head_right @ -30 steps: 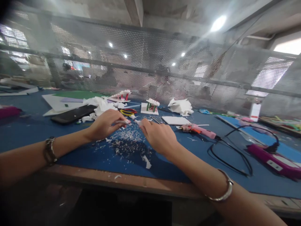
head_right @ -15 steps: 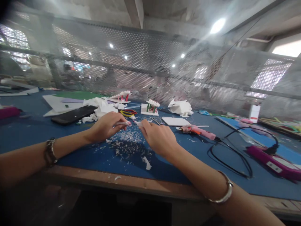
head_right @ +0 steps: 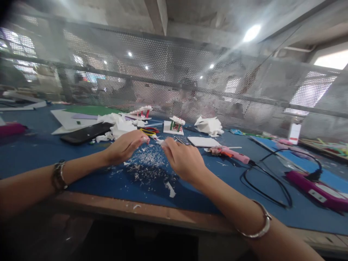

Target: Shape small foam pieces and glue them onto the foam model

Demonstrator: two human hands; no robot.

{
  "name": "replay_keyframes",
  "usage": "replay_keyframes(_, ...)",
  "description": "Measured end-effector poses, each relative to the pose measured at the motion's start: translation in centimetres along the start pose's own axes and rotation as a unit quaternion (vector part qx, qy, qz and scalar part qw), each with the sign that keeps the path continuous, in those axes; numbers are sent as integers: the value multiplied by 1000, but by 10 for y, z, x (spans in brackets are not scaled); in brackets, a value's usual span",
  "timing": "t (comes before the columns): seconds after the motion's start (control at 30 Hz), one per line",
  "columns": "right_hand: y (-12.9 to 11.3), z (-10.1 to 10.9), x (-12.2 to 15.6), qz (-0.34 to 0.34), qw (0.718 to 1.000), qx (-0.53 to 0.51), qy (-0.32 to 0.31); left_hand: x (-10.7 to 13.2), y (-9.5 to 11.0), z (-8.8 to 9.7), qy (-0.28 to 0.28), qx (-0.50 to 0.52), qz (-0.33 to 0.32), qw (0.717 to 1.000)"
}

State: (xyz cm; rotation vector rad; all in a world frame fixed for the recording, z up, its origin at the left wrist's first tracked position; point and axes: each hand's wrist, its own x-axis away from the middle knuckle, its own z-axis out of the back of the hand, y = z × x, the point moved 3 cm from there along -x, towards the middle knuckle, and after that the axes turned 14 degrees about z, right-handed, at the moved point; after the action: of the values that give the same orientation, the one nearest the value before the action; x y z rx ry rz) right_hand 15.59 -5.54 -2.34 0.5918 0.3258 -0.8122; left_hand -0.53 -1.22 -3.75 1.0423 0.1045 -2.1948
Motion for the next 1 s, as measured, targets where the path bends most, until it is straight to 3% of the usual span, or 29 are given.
replay_keyframes(0.17, 0, 5, 1, -1, 999, -12, 44, -2, -2, -3, -28, -16, -22, 999)
replay_keyframes(0.27, -1, 5, 2, 4, 999, -23, 28, -1, -1, -4, -13, -27, -46, 999)
replay_keyframes(0.43, -6, 9, 4, 44, 997, -28, 63, -1, -1, -1, 6, -20, -34, 999)
replay_keyframes(0.57, -9, 4, 2, 71, 997, -1, -6, 0, 0, 1, 11, -23, -44, 999)
replay_keyframes(0.67, -4, 1, 0, 17, 996, 45, -69, 0, 0, 1, 27, -19, -47, 998)
replay_keyframes(0.73, -1, 2, -1, -14, 996, 58, -66, 1, 0, 0, 27, -16, -44, 999)
replay_keyframes(0.87, -5, 2, -2, 20, 997, 45, -66, 2, -1, -3, 3, -2, -37, 999)
replay_keyframes(1.0, -5, 0, -1, 6, 997, 54, -63, 2, -1, -4, -31, 26, -17, 999)
